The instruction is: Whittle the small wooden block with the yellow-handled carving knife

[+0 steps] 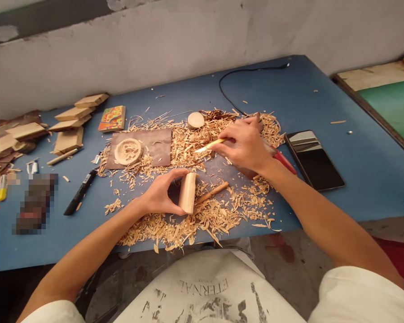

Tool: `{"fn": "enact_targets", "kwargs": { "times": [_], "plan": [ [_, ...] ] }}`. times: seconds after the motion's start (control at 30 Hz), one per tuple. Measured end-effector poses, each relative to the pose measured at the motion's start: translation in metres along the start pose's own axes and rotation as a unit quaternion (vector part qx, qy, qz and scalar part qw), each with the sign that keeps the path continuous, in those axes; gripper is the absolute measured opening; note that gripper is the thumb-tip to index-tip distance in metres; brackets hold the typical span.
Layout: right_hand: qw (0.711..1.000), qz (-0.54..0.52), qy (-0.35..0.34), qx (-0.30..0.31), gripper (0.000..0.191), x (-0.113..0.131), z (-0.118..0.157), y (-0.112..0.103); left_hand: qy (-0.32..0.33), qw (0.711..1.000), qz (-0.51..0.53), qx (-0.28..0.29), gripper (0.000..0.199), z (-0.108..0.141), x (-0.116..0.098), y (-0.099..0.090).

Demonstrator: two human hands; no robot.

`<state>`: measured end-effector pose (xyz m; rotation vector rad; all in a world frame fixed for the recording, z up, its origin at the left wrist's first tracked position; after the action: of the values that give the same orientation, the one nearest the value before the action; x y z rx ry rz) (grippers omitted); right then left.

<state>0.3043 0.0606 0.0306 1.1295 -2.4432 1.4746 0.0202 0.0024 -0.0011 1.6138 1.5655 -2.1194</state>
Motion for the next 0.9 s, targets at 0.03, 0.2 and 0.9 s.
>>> {"fn": "enact_targets", "kwargs": {
  "times": [0.03, 0.2, 0.9],
  "plan": [
    [0.999, -0.029, -0.024, 0.023, 0.034, 0.009, 0.002, 0.002, 0.004, 1.0, 0.002, -0.003, 0.098, 0.0, 0.0, 0.0],
    [0.975, -0.154, -0.106, 0.123, 0.032, 0.038, 0.012, 0.012, 0.006, 1.0, 0.016, -0.014, 0.1, 0.001, 0.004, 0.002],
    [0.993, -0.04, -0.089, 0.068, 0.035, 0.017, 0.01, 0.014, 0.001, 0.999, 0.044, -0.027, 0.098, -0.001, 0.002, 0.001]
  ]
}}
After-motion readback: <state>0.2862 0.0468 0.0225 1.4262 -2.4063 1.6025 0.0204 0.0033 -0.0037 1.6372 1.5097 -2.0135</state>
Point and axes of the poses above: each hand's wrist, its own z-axis away from the middle knuckle, its own y-axis out of the palm, x = y × z, the point moved 2 cm from there along -z, towards the middle knuckle
